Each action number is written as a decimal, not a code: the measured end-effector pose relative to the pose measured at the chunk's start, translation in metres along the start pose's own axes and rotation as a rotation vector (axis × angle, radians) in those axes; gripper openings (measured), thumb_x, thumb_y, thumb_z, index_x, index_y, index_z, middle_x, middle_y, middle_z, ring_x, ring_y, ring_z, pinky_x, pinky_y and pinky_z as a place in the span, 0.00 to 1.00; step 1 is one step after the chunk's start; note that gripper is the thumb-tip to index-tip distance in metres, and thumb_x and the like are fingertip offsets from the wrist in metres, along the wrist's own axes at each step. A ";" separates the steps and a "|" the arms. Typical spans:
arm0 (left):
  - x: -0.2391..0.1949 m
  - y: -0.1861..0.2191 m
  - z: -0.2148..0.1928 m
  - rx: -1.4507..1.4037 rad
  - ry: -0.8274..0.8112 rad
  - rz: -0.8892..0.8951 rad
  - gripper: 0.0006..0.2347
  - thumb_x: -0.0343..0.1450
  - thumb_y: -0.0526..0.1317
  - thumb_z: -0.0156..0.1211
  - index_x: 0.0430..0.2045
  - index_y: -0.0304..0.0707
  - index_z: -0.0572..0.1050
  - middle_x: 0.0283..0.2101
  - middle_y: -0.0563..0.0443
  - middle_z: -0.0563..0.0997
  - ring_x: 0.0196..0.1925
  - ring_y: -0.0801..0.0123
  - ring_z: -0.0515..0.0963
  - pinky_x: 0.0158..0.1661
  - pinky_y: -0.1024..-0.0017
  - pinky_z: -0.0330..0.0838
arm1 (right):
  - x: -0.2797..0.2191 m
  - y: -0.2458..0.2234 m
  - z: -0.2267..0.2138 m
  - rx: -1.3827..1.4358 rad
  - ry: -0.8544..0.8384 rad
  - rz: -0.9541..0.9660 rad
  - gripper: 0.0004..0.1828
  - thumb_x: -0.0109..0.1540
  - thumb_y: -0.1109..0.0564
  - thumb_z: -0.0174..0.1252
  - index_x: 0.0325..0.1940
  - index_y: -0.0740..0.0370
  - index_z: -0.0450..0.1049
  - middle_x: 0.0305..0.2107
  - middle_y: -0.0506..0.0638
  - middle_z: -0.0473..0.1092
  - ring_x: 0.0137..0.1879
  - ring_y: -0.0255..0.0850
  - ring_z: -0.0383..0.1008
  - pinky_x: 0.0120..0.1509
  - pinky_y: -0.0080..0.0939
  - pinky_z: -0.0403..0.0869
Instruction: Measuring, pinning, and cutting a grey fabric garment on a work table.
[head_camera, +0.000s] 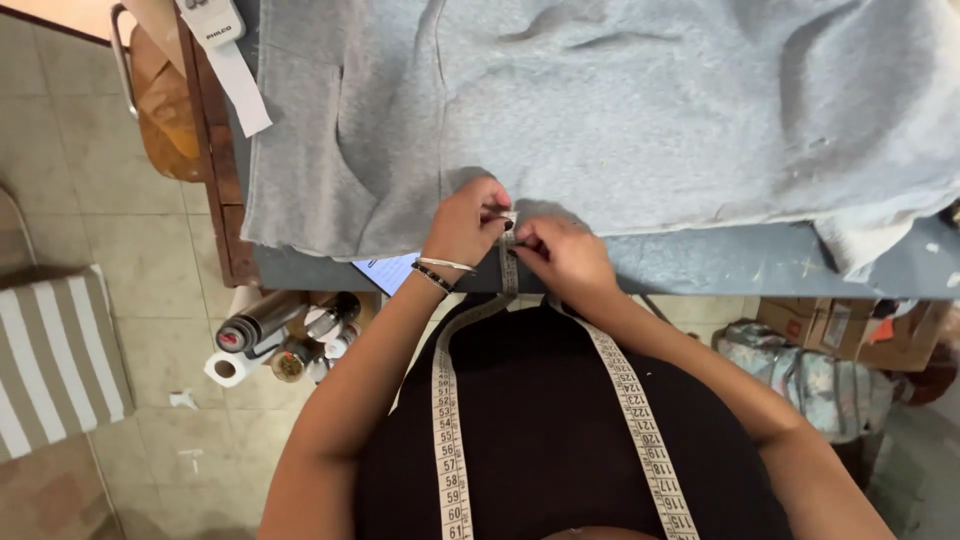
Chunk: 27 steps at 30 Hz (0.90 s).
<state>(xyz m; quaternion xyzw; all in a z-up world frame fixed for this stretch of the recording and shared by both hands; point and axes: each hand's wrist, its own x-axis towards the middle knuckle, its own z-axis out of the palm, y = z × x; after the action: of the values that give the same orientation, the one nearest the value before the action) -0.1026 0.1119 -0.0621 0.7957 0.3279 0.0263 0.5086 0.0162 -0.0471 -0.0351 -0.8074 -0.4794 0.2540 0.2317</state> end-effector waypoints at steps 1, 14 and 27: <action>-0.004 -0.001 -0.003 -0.114 -0.045 -0.018 0.11 0.64 0.32 0.68 0.37 0.50 0.78 0.34 0.52 0.85 0.42 0.61 0.87 0.45 0.66 0.81 | -0.005 -0.002 0.004 0.066 0.046 -0.003 0.15 0.58 0.44 0.68 0.47 0.40 0.74 0.34 0.39 0.76 0.44 0.44 0.81 0.49 0.48 0.78; -0.003 -0.046 -0.153 0.173 0.155 0.202 0.04 0.69 0.34 0.57 0.35 0.43 0.76 0.33 0.55 0.82 0.34 0.66 0.82 0.38 0.66 0.72 | -0.048 0.057 -0.082 -0.330 0.546 0.081 0.12 0.69 0.69 0.57 0.58 0.69 0.74 0.51 0.63 0.75 0.57 0.58 0.74 0.60 0.57 0.70; 0.012 0.002 -0.053 0.459 -0.149 0.370 0.08 0.64 0.40 0.70 0.21 0.56 0.73 0.78 0.50 0.45 0.80 0.39 0.42 0.68 0.27 0.23 | 0.033 0.066 -0.114 -0.481 -0.074 0.606 0.46 0.68 0.19 0.16 0.81 0.42 0.16 0.75 0.42 0.11 0.80 0.39 0.09 0.83 0.63 0.20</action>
<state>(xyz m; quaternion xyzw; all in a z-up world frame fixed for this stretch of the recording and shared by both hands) -0.1121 0.1597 -0.0384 0.9358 0.1365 -0.0147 0.3246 0.1451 -0.0617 0.0047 -0.9340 -0.2731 0.2203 -0.0672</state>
